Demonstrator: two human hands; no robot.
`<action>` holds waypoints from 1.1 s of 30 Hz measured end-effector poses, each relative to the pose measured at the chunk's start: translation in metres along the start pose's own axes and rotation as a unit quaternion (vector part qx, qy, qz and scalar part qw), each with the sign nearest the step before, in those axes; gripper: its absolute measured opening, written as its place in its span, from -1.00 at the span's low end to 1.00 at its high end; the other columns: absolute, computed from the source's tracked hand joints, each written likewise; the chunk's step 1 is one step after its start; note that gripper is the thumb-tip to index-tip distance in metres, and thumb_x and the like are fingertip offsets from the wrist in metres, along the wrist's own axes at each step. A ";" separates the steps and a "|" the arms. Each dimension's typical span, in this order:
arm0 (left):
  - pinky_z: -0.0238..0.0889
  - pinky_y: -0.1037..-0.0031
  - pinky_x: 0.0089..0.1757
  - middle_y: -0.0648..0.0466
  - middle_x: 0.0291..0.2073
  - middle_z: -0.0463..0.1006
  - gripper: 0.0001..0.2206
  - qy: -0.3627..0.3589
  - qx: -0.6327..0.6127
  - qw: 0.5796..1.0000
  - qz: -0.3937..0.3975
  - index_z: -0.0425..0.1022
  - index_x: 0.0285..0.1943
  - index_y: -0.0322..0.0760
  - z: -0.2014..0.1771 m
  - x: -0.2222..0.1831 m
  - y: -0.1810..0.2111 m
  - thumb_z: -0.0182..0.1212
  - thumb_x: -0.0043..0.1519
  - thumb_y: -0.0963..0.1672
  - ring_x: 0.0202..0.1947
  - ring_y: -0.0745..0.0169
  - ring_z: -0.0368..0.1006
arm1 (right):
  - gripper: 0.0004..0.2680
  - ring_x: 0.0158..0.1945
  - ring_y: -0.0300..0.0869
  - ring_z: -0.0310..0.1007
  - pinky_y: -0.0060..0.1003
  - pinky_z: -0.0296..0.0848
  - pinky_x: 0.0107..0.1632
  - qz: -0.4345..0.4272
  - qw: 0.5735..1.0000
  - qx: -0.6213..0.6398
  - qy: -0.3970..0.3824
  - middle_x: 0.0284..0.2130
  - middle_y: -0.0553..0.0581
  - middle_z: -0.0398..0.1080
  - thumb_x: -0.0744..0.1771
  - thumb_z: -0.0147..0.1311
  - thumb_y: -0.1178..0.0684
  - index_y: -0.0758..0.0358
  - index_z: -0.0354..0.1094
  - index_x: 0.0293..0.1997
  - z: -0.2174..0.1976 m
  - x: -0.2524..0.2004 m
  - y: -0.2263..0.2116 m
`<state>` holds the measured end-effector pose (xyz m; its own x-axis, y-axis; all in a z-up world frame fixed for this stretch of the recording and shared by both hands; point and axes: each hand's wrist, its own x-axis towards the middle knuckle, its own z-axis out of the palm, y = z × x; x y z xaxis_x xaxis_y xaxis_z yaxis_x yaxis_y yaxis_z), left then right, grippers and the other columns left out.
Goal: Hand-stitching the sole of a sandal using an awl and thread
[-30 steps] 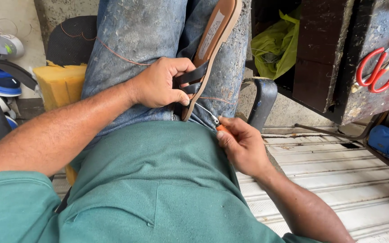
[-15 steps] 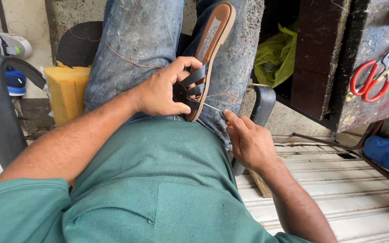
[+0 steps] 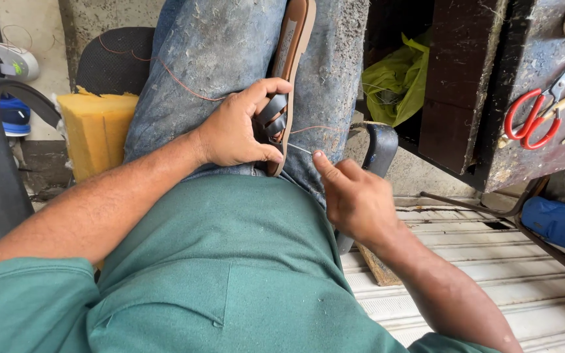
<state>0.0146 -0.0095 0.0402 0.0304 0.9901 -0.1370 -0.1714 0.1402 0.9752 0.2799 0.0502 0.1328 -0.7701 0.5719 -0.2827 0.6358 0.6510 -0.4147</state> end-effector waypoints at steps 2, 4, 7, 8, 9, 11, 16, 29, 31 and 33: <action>0.41 0.44 -0.19 0.03 -0.49 0.60 -0.10 0.001 0.004 1.000 0.000 0.29 0.36 -0.30 -0.002 -0.001 0.002 0.63 -0.27 -0.29 -0.40 0.22 0.54 | -0.64 -0.35 0.18 0.57 0.12 0.52 -0.31 0.113 0.976 0.166 -0.081 -0.40 0.23 0.53 0.33 0.12 0.09 -0.03 0.41 0.31 -0.001 0.008 -0.003; 0.39 0.37 -0.17 0.00 -0.48 0.61 -0.12 0.002 0.039 0.999 -0.010 0.35 0.33 -0.28 -0.004 0.003 0.002 0.64 -0.29 -0.26 -0.39 0.16 0.55 | -0.66 -0.30 -0.06 0.59 -0.06 0.54 -0.18 0.212 0.925 0.287 -0.128 -0.41 0.17 0.58 0.34 0.09 0.10 -0.04 0.42 0.29 -0.009 0.018 -0.008; 0.39 0.38 -0.16 0.01 -0.47 0.61 -0.10 0.004 0.055 0.998 -0.011 0.35 0.35 -0.25 0.000 0.004 0.008 0.67 -0.30 -0.25 -0.37 0.16 0.57 | -0.66 -0.45 0.20 0.54 0.15 0.52 -0.37 0.027 0.995 0.008 -0.091 -0.46 0.14 0.46 0.37 -0.05 0.05 -0.16 0.31 0.34 -0.027 0.018 -0.015; 0.39 0.38 -0.16 0.01 -0.47 0.61 -0.10 0.006 0.055 0.998 -0.009 0.35 0.35 -0.25 0.006 0.002 0.004 0.67 -0.30 -0.25 -0.37 0.16 0.57 | -0.66 -0.45 0.20 0.54 0.15 0.52 -0.37 0.024 0.996 0.007 -0.091 -0.46 0.14 0.46 0.37 -0.05 0.05 -0.16 0.31 0.34 -0.021 0.022 -0.018; 0.39 0.33 -0.14 0.01 -0.45 0.62 -0.10 0.012 0.056 0.998 -0.013 0.34 0.36 -0.19 0.012 0.000 -0.001 0.67 -0.28 -0.21 -0.33 0.13 0.57 | -0.73 -0.40 0.15 0.55 0.06 0.53 -0.35 0.007 0.997 -0.038 -0.070 -0.42 0.08 0.44 0.38 -0.05 0.01 -0.12 0.35 0.23 -0.016 0.025 -0.021; 0.38 0.28 -0.12 0.00 -0.43 0.63 -0.10 0.013 0.067 0.998 -0.006 0.33 0.37 -0.13 0.011 0.007 0.000 0.68 -0.26 -0.17 -0.30 0.10 0.57 | -0.80 -0.35 0.09 0.56 -0.03 0.55 -0.33 -0.009 0.996 -0.084 -0.032 -0.38 0.03 0.42 0.38 -0.05 -0.02 -0.09 0.39 0.12 0.001 0.042 -0.015; 0.34 0.12 -0.13 -0.03 -0.32 0.64 -0.18 0.036 0.133 0.991 0.001 0.20 0.34 -0.12 0.007 0.022 0.016 0.65 -0.09 -0.07 -0.23 -0.08 0.56 | -0.87 -0.30 -0.07 0.59 -0.15 0.57 -0.21 0.082 0.995 -0.034 -0.053 -0.30 -0.08 0.50 0.43 -0.07 -0.02 -0.15 0.45 -0.07 -0.014 0.075 -0.002; 0.47 -0.05 -0.33 -0.15 -0.04 0.38 -0.54 0.091 0.549 0.819 -0.144 0.49 0.23 0.04 -0.086 -0.007 0.083 0.43 0.14 0.04 -0.35 -0.24 0.52 | -0.93 -0.32 0.04 0.47 -0.05 0.41 -0.32 -0.016 0.999 0.040 -0.004 -0.32 0.06 0.45 0.35 0.16 0.13 0.12 0.52 -0.13 -0.035 0.085 0.066; 0.26 0.11 -0.07 0.02 -0.12 0.42 -0.76 0.068 0.501 0.839 -0.204 0.70 0.02 0.04 -0.114 -0.022 0.099 0.18 0.35 0.04 -0.10 0.00 0.40 | -0.94 -0.36 0.04 0.42 -0.05 0.34 -0.33 -0.015 0.998 0.055 -0.004 -0.36 0.07 0.40 0.36 0.15 0.13 0.10 0.52 -0.15 -0.033 0.085 0.072; 0.23 0.26 -0.01 0.02 -0.11 0.46 -0.84 0.091 0.482 0.865 -0.109 0.71 0.01 -0.09 -0.139 -0.042 0.099 0.28 0.36 -0.07 -0.08 0.07 0.40 | -0.94 -0.35 0.03 0.42 -0.06 0.35 -0.31 -0.019 0.998 0.060 -0.004 -0.35 0.06 0.41 0.36 0.14 0.13 0.10 0.52 -0.15 -0.033 0.086 0.074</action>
<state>-0.1406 -0.0359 0.1184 -0.2128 0.9375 -0.2752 0.7212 0.3407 0.6031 0.2621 0.1637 0.1064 -0.7943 0.5436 -0.2712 0.5953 0.6072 -0.5262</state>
